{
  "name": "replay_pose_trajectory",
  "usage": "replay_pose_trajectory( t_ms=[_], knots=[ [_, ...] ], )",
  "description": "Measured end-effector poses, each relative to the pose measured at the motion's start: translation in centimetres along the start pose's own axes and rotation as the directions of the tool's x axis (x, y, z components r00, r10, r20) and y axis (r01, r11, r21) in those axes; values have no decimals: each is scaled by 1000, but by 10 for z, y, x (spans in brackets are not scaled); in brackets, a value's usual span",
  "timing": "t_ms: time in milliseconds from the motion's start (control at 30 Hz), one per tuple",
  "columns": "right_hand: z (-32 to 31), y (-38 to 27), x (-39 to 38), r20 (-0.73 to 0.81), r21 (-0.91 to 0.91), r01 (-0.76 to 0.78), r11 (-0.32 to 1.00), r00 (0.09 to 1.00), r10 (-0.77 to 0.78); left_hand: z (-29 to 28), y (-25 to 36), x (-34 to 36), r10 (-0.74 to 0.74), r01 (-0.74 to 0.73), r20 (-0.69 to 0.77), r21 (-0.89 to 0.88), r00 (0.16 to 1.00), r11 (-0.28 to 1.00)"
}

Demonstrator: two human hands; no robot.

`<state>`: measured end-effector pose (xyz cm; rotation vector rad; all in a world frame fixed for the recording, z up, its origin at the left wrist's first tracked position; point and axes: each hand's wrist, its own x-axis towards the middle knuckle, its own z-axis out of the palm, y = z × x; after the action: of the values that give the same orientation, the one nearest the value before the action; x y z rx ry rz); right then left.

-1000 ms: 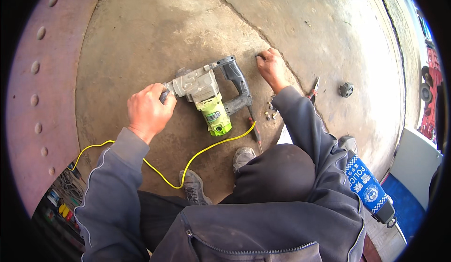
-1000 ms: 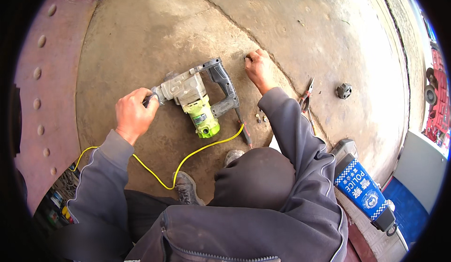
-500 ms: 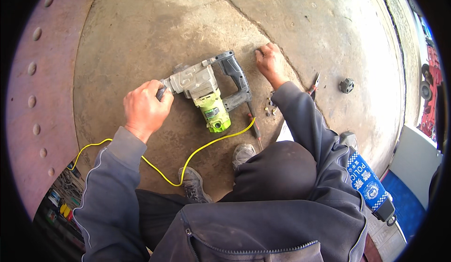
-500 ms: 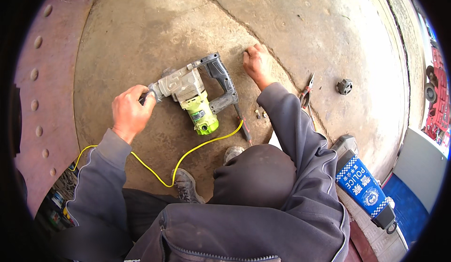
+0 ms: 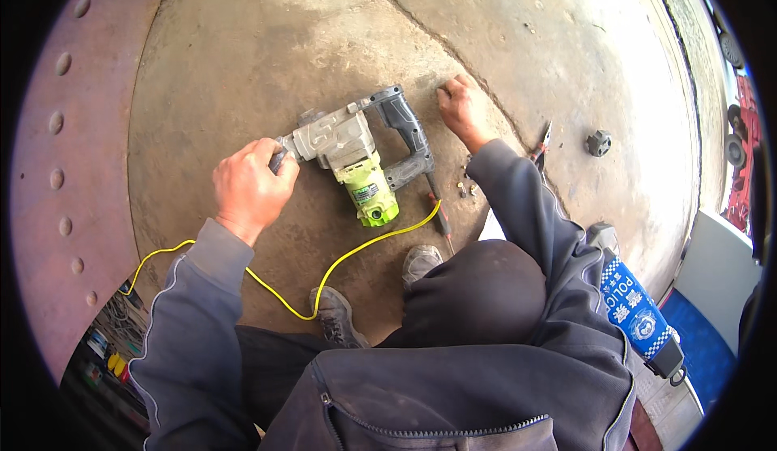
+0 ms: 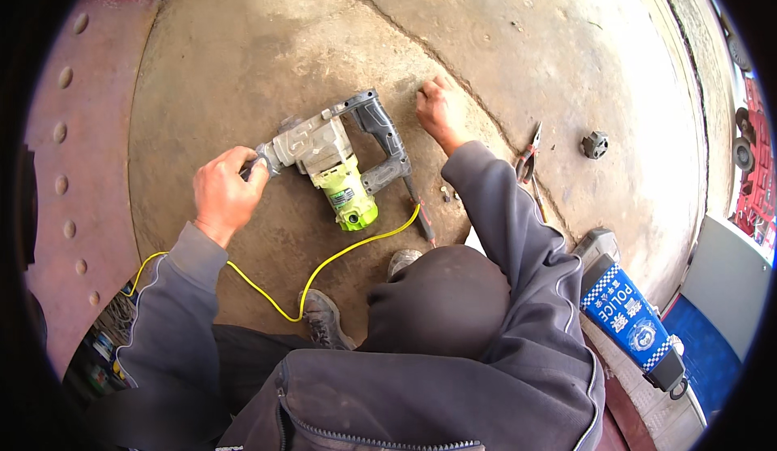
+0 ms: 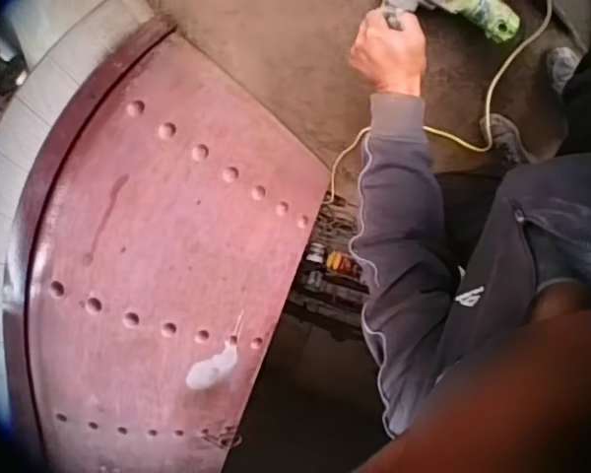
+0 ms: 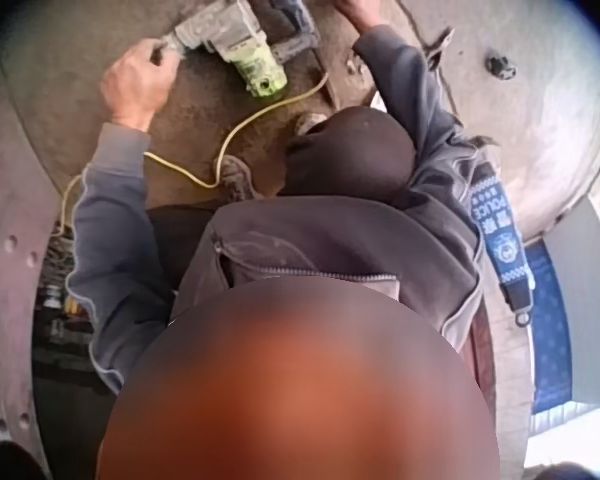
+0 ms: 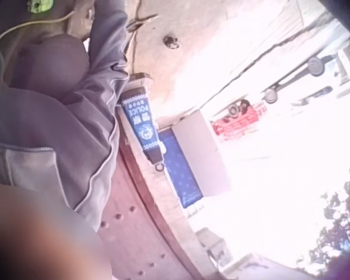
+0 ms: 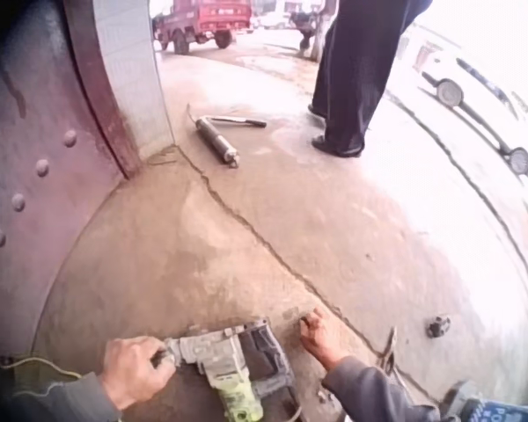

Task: The person sits on the ground and uses a screwdriver to remove and reinsert screws into a green and gray power tool. They handle small metal parts and a yellow power cord while adjusting components of the tool.

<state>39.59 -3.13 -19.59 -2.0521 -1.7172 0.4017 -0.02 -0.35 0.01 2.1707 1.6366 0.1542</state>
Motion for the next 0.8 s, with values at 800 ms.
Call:
replay_pose_trajectory(
  t_ms=[800],
  knots=[
    [-5, -10, 9, 3, -108, 7, 994, 1000, -6, 3, -1, -1, -10, 10, -4, -5, 1000, 1000]
  ],
)
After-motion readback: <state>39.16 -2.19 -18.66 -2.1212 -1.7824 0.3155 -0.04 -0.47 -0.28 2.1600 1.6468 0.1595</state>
